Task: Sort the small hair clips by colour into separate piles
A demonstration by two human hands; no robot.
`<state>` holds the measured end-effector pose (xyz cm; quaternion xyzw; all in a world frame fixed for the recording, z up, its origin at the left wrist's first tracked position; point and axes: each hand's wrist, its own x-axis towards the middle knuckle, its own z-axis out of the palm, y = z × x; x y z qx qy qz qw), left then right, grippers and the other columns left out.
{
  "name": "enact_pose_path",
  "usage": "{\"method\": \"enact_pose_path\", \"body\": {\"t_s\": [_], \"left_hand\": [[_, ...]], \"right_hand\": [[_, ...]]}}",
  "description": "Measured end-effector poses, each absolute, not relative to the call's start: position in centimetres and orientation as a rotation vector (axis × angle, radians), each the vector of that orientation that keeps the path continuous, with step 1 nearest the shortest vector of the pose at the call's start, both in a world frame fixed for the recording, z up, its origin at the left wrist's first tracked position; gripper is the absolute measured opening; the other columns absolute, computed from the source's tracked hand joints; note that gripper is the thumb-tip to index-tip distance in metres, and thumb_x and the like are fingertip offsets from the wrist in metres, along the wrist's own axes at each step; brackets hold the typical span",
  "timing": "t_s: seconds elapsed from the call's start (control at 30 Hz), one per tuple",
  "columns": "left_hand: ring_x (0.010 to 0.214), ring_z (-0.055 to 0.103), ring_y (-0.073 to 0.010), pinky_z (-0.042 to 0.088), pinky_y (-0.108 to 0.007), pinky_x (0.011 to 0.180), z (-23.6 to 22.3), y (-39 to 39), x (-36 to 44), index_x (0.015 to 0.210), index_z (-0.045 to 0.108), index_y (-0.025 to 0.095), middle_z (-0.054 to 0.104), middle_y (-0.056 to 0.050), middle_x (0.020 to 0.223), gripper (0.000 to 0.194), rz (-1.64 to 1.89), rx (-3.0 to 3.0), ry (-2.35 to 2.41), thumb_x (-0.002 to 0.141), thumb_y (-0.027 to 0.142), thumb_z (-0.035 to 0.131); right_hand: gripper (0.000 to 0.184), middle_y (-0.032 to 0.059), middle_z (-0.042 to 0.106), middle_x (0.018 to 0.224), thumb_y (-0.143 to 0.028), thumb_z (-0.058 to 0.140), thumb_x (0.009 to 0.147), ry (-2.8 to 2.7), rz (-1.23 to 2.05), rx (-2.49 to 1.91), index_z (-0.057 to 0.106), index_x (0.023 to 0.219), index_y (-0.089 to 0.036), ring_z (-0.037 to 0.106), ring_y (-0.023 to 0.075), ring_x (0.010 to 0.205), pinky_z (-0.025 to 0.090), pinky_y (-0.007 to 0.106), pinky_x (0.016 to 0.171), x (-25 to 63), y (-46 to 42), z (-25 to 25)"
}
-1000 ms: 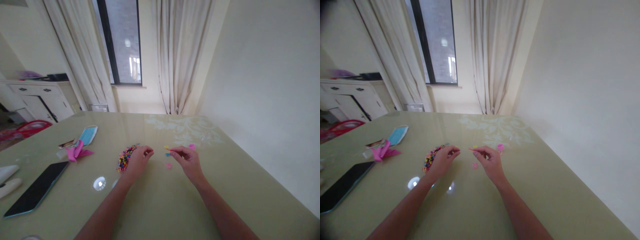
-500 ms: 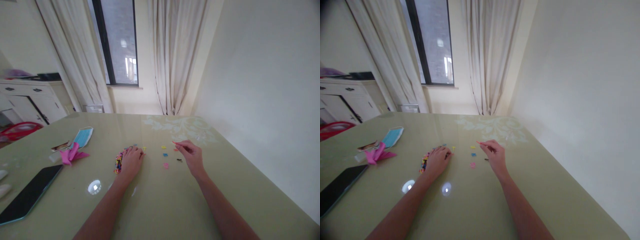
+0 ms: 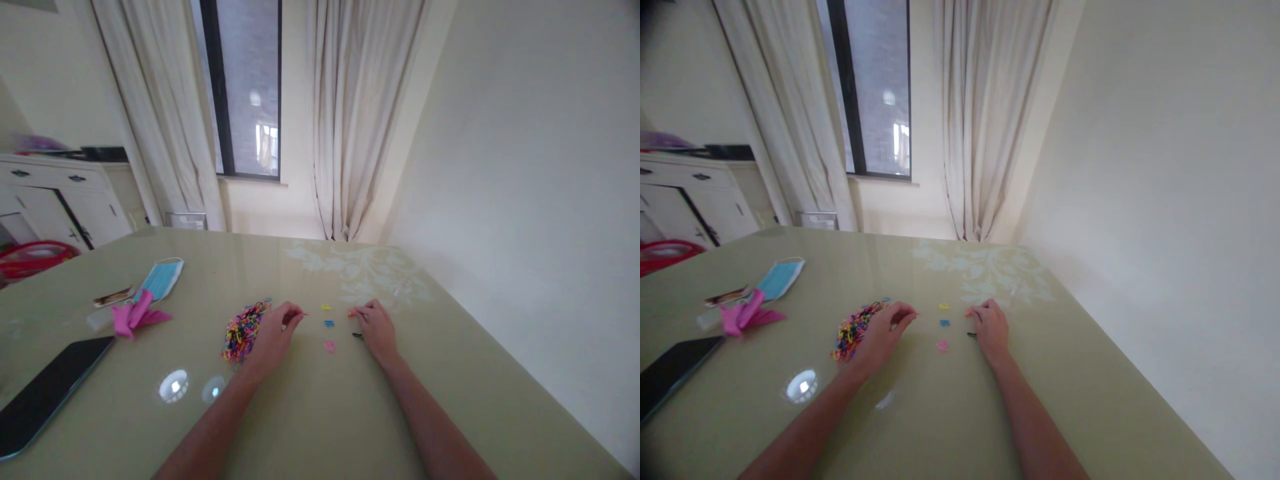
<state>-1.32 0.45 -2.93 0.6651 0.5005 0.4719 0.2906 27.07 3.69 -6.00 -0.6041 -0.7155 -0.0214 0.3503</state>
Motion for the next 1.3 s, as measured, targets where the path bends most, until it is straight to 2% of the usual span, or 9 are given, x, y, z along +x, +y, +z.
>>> {"method": "enact_pose_path", "body": {"t_s": [0.17,0.3,0.5,0.7,0.87,0.97,1.03,1.13,1.3], "left_hand": [[0.081,0.074,-0.0229,0.057,-0.035,0.079,-3.2,0.1,-0.5,0.088,0.074,0.021,0.080,-0.006,0.086,0.027,1.279,1.684,1.223,0.090,0.047,0.068],[0.081,0.074,-0.0219,0.058,-0.034,0.078,-3.1,-0.5,0.1,0.089,0.075,0.021,0.080,-0.006,0.087,0.025,1.255,1.672,1.169,0.089,0.046,0.071],[0.085,0.074,-0.0210,0.058,-0.033,0.082,-2.6,-1.6,0.7,0.092,0.075,0.021,0.079,-0.005,0.089,0.022,1.187,1.714,1.115,0.092,0.042,0.069],[0.086,0.074,-0.0204,0.058,-0.032,0.084,-2.5,-1.9,1.0,0.092,0.075,0.021,0.079,-0.005,0.090,0.020,1.199,1.714,1.102,0.093,0.040,0.069],[0.104,0.075,-0.0253,0.058,-0.041,0.097,-3.1,-1.3,0.4,0.113,0.076,0.021,0.081,-0.009,0.113,0.028,1.166,1.849,1.299,0.097,0.041,0.065],[0.130,0.065,-0.0307,0.046,-0.050,0.117,-4.2,-0.8,-0.6,0.129,0.073,0.020,0.073,-0.012,0.137,0.034,1.018,2.161,1.703,0.097,0.028,0.062],[0.142,0.056,-0.0328,0.038,-0.053,0.123,-4.9,-0.5,-1.1,0.134,0.070,0.021,0.065,-0.013,0.149,0.038,0.839,2.310,1.924,0.098,0.025,0.060],[0.141,0.057,-0.0317,0.038,-0.055,0.123,-5.8,-0.2,-1.5,0.134,0.069,0.024,0.064,-0.011,0.150,0.035,0.671,2.375,2.036,0.102,0.027,0.055],[0.126,0.066,-0.0285,0.038,-0.050,0.121,-5.5,0.3,-1.4,0.120,0.075,0.024,0.075,-0.009,0.130,0.027,0.690,2.409,1.986,0.103,0.023,0.054]], "right_hand": [[0.033,0.0096,0.069,0.092,-0.032,0.052,0.102,-1.788,0.003,-1.424,0.084,0.102,-0.023,0.065,0.0223,0.081,0.052,0.035,0.076,25.9,2.4,-4.8],[0.032,0.0068,0.072,0.089,-0.047,0.065,0.100,-1.823,0.369,-1.211,0.080,0.111,-0.022,0.061,0.0172,0.067,0.050,0.030,0.065,22.9,0.1,-3.3],[0.038,0.0048,0.076,0.077,-0.051,0.062,0.101,-1.811,0.680,-1.148,0.078,0.087,-0.019,0.064,0.0166,0.066,0.047,0.027,0.062,19.8,-1.7,-2.6],[0.038,0.0033,0.073,0.067,-0.051,0.066,0.097,-1.701,0.880,-1.170,0.076,0.082,-0.018,0.067,0.0163,0.061,0.050,0.026,0.059,20.4,-1.4,-2.6],[0.031,0.0039,0.074,0.071,-0.048,0.071,0.093,-1.630,0.880,-1.118,0.082,0.090,-0.019,0.066,0.0159,0.061,0.051,0.027,0.059,21.1,-1.3,-1.7],[0.028,0.0040,0.075,0.074,-0.045,0.072,0.092,-1.584,0.888,-1.049,0.085,0.095,-0.021,0.064,0.0147,0.060,0.051,0.026,0.059,21.4,-1.6,-0.6],[0.025,0.0038,0.075,0.075,-0.043,0.073,0.092,-1.556,0.895,-0.992,0.086,0.095,-0.023,0.063,0.0140,0.060,0.050,0.026,0.058,21.5,-2.0,0.2],[0.017,0.0033,0.076,0.075,-0.040,0.077,0.091,-1.537,0.858,-0.921,0.087,0.094,-0.027,0.061,0.0139,0.061,0.048,0.026,0.057,21.7,-2.7,1.4],[0.010,0.0031,0.075,0.075,-0.033,0.081,0.089,-1.519,0.695,-0.865,0.088,0.097,-0.032,0.059,0.0159,0.066,0.047,0.028,0.059,22.5,-3.3,2.4]]}}
